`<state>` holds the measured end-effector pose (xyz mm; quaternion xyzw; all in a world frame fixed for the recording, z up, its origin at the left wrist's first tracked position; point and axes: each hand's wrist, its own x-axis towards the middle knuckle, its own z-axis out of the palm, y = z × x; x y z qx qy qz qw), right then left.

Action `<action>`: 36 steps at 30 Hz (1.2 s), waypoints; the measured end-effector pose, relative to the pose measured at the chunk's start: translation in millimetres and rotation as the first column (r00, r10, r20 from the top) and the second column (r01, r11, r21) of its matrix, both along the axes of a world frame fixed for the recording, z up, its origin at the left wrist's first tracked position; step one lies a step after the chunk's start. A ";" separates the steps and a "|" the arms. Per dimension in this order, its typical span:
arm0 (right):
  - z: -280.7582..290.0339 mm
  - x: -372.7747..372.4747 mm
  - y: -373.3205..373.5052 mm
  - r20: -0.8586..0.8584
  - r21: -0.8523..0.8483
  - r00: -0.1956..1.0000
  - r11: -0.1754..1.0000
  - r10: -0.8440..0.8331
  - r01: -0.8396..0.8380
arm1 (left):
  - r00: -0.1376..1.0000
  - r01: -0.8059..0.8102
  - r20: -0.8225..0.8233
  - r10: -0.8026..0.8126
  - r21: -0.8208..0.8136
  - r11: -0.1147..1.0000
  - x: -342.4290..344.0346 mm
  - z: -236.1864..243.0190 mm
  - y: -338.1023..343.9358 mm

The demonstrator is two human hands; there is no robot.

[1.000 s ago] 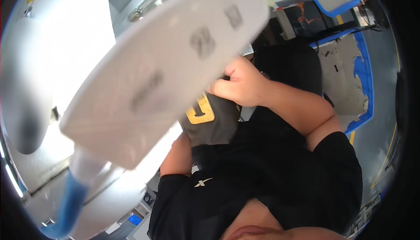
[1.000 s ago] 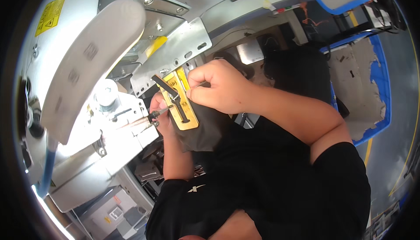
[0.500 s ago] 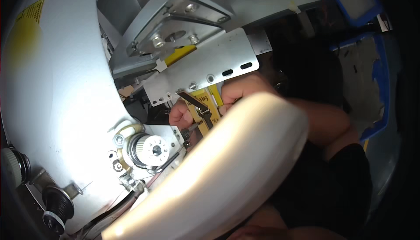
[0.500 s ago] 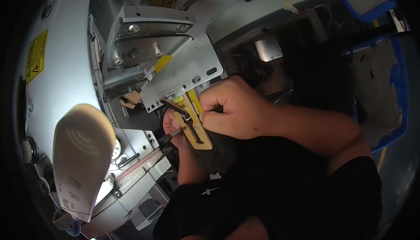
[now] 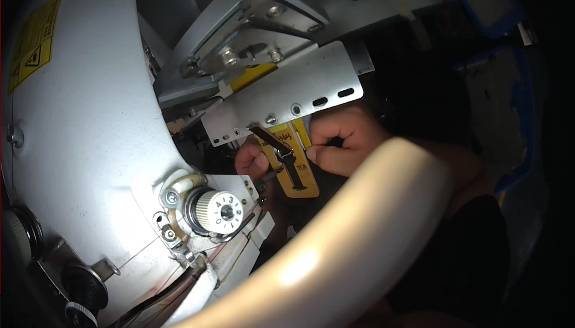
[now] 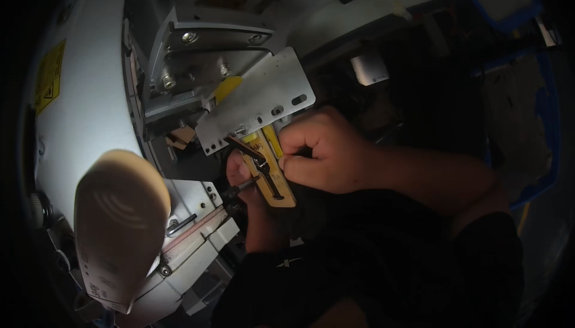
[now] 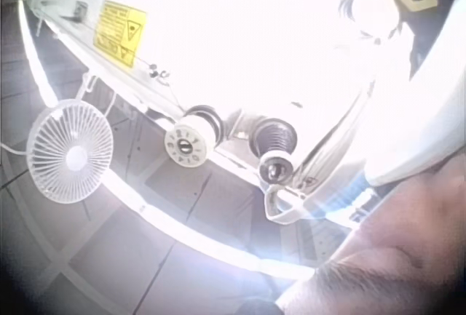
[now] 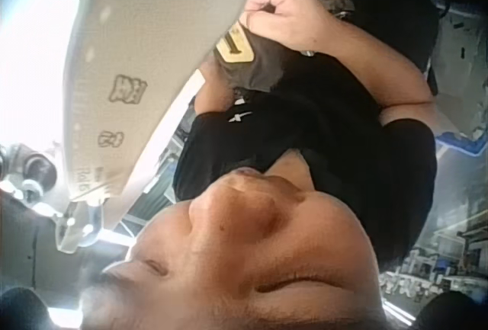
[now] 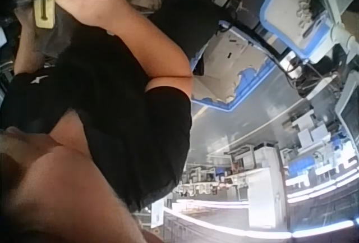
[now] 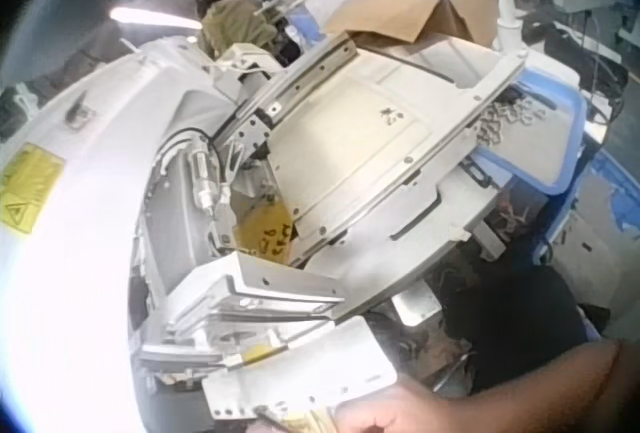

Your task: Assembling and sewing a small zippered pouch using an industrial sewing machine.

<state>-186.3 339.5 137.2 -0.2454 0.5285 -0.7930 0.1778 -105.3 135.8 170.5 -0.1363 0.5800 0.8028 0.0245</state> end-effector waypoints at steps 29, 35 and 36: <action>26.5 30.0 41.8 -0.157 0.557 0.875 0.773 0.458 -0.304 | 0.928 0.304 0.358 -0.101 -0.573 0.761 76.8 48.5 -5.4; 30.7 25.3 39.8 -0.150 0.468 0.875 0.812 0.460 -0.347 | 0.886 0.443 0.366 -0.285 -0.484 0.755 60.9 49.0 -16.6; 24.4 24.0 41.4 -0.146 0.445 0.874 0.820 0.463 -0.360 | 0.882 0.449 0.380 -0.280 -0.492 0.746 60.1 50.4 -17.9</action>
